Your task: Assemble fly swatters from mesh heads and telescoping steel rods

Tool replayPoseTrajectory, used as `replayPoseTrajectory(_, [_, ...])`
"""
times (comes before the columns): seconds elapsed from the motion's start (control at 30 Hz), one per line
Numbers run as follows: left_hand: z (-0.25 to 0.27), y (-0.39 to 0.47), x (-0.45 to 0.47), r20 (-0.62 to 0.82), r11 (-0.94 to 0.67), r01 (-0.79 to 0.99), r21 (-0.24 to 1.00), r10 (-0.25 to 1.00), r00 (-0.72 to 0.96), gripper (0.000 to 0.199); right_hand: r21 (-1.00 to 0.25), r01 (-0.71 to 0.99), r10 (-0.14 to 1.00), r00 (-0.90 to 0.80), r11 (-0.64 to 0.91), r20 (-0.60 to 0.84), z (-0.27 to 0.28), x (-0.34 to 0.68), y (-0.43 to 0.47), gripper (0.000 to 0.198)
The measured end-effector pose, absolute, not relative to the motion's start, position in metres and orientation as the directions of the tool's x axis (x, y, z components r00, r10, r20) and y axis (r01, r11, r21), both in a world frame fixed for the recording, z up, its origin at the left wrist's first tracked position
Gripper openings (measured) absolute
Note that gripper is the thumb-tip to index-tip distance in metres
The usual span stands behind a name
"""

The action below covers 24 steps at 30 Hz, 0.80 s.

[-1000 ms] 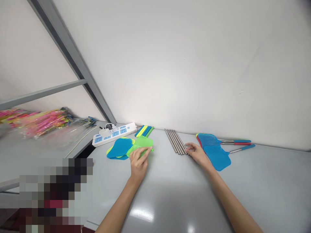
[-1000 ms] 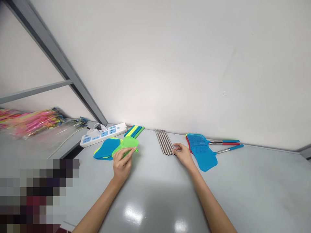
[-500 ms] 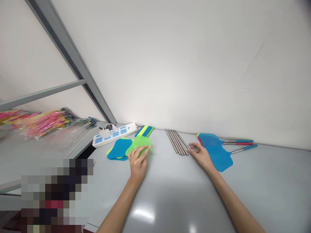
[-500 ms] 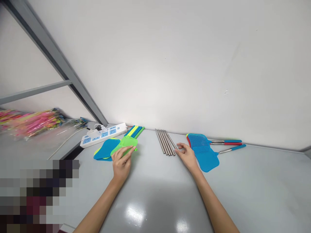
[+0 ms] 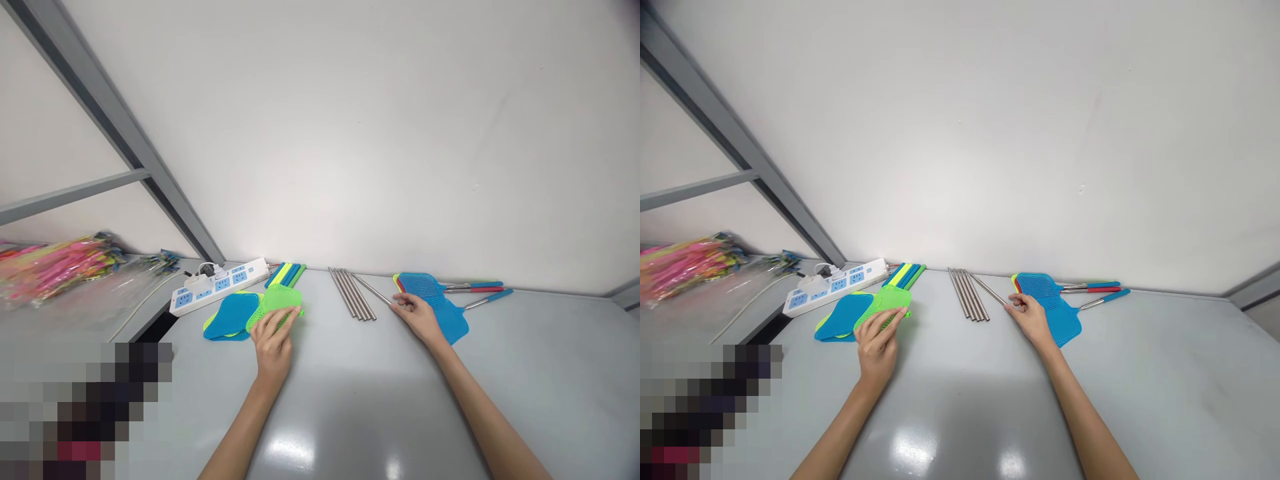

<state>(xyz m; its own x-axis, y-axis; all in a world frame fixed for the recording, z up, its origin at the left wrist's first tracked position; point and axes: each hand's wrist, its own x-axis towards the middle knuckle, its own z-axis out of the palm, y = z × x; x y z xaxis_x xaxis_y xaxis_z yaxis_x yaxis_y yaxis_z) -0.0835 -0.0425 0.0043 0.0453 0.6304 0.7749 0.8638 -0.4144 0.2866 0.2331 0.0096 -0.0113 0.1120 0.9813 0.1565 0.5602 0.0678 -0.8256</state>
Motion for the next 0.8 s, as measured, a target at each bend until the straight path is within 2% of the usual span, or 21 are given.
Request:
replayPoseTrajectory(0.17, [0.0048, -0.0439, -0.081, 0.774, -0.41, 0.866, 0.286, 0.632, 0.044, 0.044, -0.797, 0.599, 0.987, 0.062, 0.08, 0.146, -0.0096, 0.235, 0.0082, 0.029])
replayPoseTrajectory(0.43, [0.0022, -0.0456, -0.0794, 0.791, -0.417, 0.869, 0.266, 0.61, 0.051, 0.046, -0.769, 0.638, 0.979, 0.124, 0.045, 0.161, -0.0098, 0.2273, 0.0098, 0.027])
replayPoseTrajectory(0.6, [0.002, -0.0469, -0.0793, 0.792, -0.422, 0.865, 0.272, 0.608, 0.047, 0.047, -0.786, 0.615, 0.983, 0.096, 0.065, 0.157, -0.0091, 0.2294, 0.0085, 0.027])
replayPoseTrajectory(0.8, [0.0006, -0.046, -0.0798, 0.788, -0.485, 0.829, 0.278, 0.609, 0.092, 0.046, -0.836, 0.548, 0.978, 0.171, 0.008, 0.121, -0.0097, 0.2287, 0.0069, 0.029])
